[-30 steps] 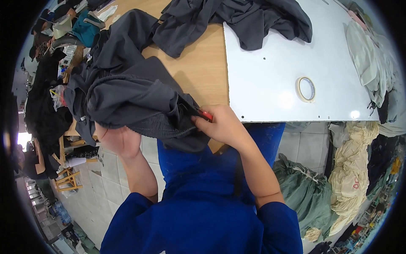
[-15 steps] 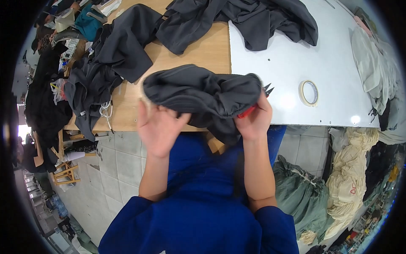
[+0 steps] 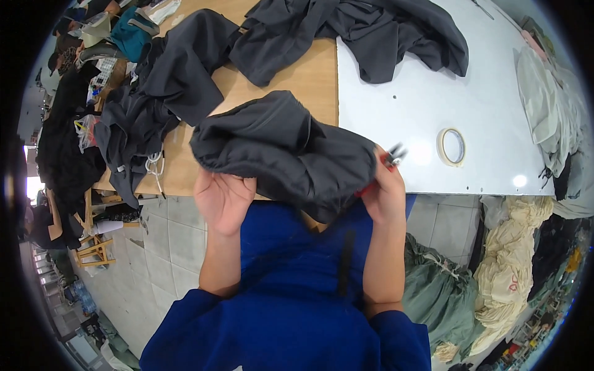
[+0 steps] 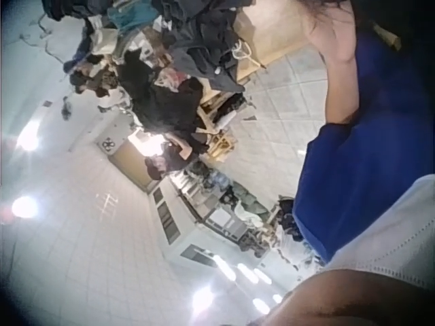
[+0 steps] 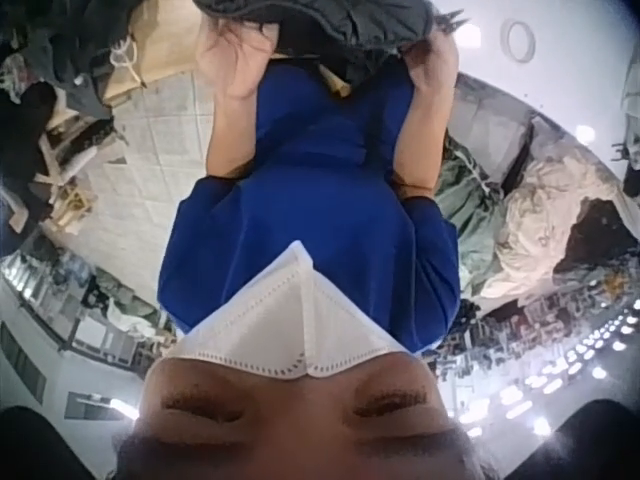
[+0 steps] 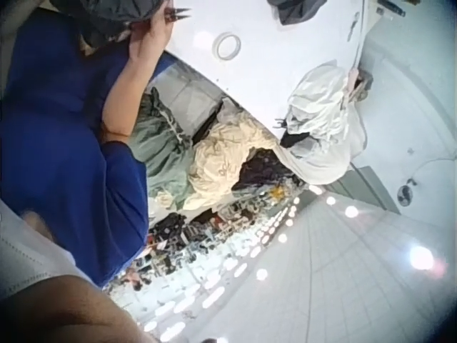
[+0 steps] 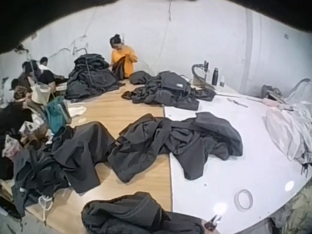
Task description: The person is trimming loose threads from a fabric garment using nippers and then applying white adhesive tape to a section of the material.
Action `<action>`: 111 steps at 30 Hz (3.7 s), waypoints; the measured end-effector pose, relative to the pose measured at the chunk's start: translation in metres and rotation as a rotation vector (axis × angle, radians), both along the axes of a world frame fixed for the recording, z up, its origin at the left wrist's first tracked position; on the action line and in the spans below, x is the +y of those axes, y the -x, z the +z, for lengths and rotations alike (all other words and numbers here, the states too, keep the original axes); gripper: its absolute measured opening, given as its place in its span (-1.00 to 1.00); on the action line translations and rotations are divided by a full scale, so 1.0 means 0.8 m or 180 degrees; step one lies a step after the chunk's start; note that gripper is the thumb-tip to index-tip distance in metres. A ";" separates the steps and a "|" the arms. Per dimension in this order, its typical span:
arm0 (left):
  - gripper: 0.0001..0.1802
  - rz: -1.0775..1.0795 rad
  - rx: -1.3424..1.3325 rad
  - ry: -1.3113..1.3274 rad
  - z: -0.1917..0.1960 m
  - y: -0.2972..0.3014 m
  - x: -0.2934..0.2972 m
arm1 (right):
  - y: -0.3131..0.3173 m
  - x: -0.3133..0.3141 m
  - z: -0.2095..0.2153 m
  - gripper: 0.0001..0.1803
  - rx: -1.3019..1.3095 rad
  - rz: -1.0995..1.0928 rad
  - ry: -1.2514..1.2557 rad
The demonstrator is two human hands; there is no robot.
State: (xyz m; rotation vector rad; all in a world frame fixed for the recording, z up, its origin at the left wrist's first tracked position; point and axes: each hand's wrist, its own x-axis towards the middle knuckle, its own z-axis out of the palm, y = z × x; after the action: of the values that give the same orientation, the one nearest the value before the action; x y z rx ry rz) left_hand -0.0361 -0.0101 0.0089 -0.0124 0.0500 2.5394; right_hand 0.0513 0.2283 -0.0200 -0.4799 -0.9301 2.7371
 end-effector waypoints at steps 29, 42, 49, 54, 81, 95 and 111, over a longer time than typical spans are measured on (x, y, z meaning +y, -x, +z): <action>-0.51 0.0128 0.0238 0.1060 -0.052 0.013 -0.039 | -0.010 -0.061 -0.030 -0.61 -0.0797 0.0333 -0.3547; -0.62 -0.0106 0.0205 0.2819 -0.042 -0.032 -0.019 | 0.014 -0.075 -0.008 -0.46 -0.0553 0.0398 -0.3596; -0.68 0.0036 0.0777 0.3121 -0.051 -0.024 0.015 | 0.028 -0.090 -0.007 -0.91 0.0058 0.0221 -0.3190; -0.63 0.1185 0.1099 0.2968 -0.037 -0.029 0.021 | -0.003 -0.078 0.004 -0.97 -0.0100 -0.0563 -0.3281; -0.63 0.0341 0.0230 0.1695 -0.006 -0.033 0.024 | -0.047 -0.072 0.057 -0.47 0.0596 0.0695 -0.3373; -0.59 0.0233 0.0379 0.1170 -0.015 -0.042 0.019 | -0.037 -0.082 0.067 -0.53 0.0626 -0.0130 -0.5463; -0.59 -0.0124 -0.0819 0.0699 -0.014 -0.043 0.019 | -0.031 -0.097 0.063 -0.48 0.0254 -0.0263 -0.5265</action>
State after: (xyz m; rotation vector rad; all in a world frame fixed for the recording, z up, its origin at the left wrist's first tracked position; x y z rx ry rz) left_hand -0.0014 0.0052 -0.0022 -0.4190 0.2243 2.4604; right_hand 0.0762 0.1510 0.0307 -0.0304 -2.4314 1.0892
